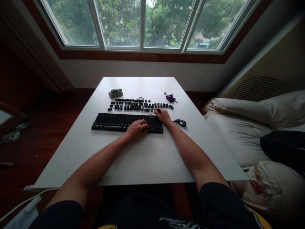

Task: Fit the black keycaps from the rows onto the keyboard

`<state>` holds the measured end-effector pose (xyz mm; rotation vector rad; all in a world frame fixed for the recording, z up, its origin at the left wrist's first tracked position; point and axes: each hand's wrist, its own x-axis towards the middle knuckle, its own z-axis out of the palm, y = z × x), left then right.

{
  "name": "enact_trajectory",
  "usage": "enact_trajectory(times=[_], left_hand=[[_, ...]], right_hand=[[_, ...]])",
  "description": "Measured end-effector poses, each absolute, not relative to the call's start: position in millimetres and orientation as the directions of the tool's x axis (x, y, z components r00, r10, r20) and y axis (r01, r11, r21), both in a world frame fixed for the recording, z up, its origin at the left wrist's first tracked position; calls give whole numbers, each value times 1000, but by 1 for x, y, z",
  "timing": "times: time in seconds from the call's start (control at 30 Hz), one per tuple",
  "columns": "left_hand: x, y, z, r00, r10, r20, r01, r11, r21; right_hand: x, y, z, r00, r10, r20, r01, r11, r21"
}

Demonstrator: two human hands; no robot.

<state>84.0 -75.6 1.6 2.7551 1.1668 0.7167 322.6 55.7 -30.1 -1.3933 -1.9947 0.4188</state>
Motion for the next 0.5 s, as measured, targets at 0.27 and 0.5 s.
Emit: enact_trajectory(times=[0.27,0.5], left_hand=[[84,-76,2,608,691,391,661,-713,232],[84,-76,2,606,691,394,662,-713,234]], right_hand=[[322,54,-28,-212,920,329,710,376,-596],[321,51,-25,-217,915,339,700,388,-600]])
